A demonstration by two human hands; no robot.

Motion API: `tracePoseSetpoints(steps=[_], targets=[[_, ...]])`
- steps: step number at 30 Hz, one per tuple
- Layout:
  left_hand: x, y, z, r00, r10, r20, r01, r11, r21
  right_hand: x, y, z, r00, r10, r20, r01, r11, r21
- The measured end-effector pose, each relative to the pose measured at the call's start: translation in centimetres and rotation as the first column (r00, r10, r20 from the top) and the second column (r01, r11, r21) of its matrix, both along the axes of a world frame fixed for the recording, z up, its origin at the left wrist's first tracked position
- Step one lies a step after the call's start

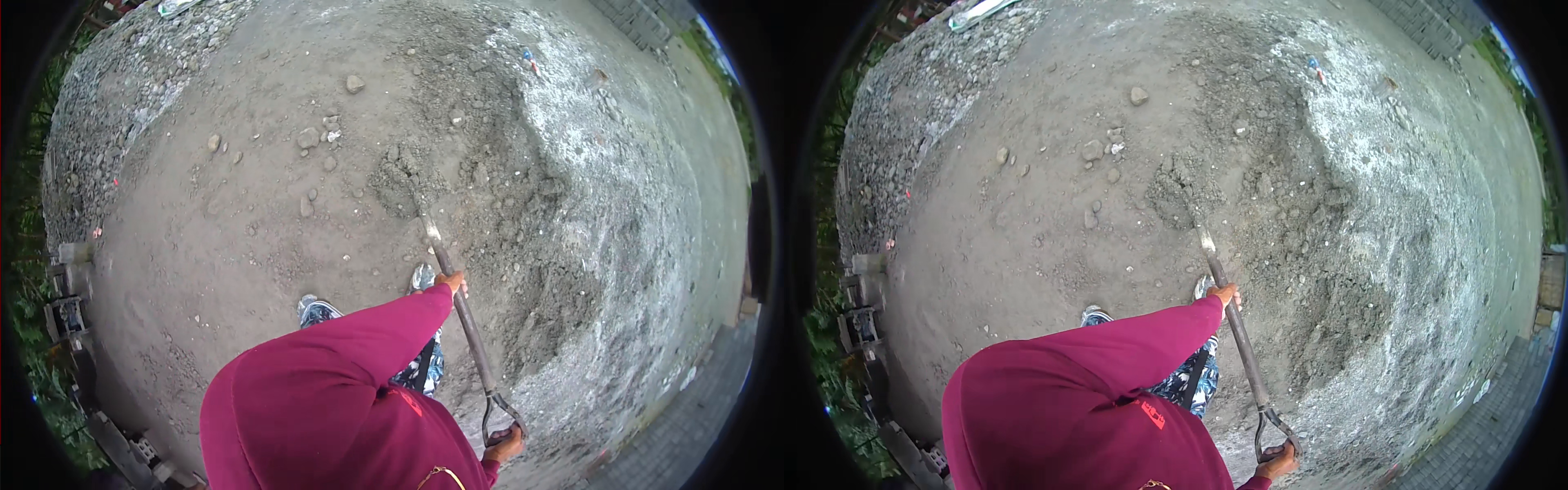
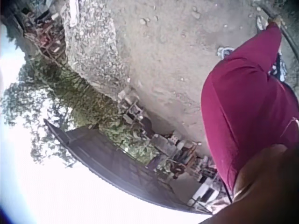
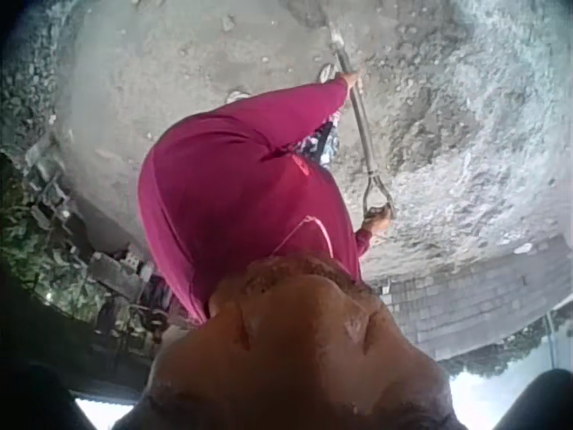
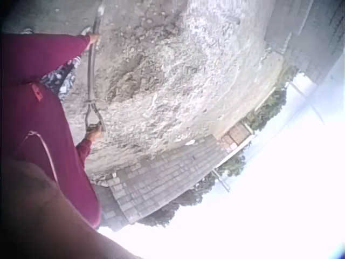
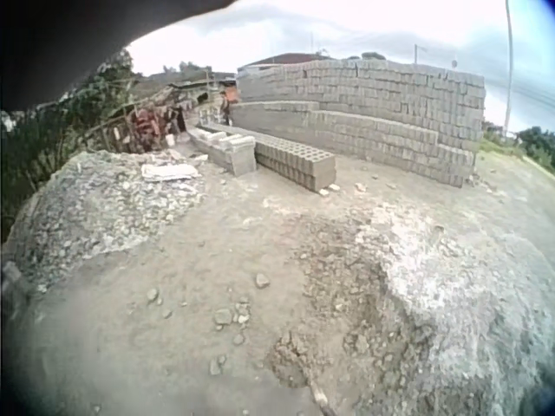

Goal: The person uses a shovel to move a mixture of sand and gravel from a pile on the ground.

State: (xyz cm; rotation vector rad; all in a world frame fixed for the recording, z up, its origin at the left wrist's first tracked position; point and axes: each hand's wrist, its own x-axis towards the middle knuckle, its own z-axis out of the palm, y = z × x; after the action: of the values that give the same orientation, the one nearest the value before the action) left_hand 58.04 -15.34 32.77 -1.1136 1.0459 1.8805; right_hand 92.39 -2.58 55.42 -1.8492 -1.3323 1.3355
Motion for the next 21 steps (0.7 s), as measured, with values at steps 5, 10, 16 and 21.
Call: tracePoseSetpoints(steps=[5,10,16,21], targets=[[7.9,-17.3,-2.8,0.931,0.36,0.057,-0.363,0.93,0.059,-4.0,-6.3,3.3,0.922,0.341,0.183,-0.341,0.94,-0.031],[15.6,-42.5,-2.5,0.631,0.774,0.05,-0.753,0.626,-0.201,-7.1,-15.7,-6.1,0.704,0.701,0.114,-0.681,0.712,-0.169],[32.0,-84.5,7.8,0.126,0.912,-0.39,-0.923,-0.037,-0.384,-15.7,-57.1,-5.7,0.097,0.927,-0.362,-0.948,-0.025,-0.316],[45.8,-101.0,23.6,-0.027,0.812,-0.583,-0.905,-0.267,-0.332,-8.2,-86.5,11.8,-0.677,0.256,-0.69,-0.5,-0.848,0.176]])
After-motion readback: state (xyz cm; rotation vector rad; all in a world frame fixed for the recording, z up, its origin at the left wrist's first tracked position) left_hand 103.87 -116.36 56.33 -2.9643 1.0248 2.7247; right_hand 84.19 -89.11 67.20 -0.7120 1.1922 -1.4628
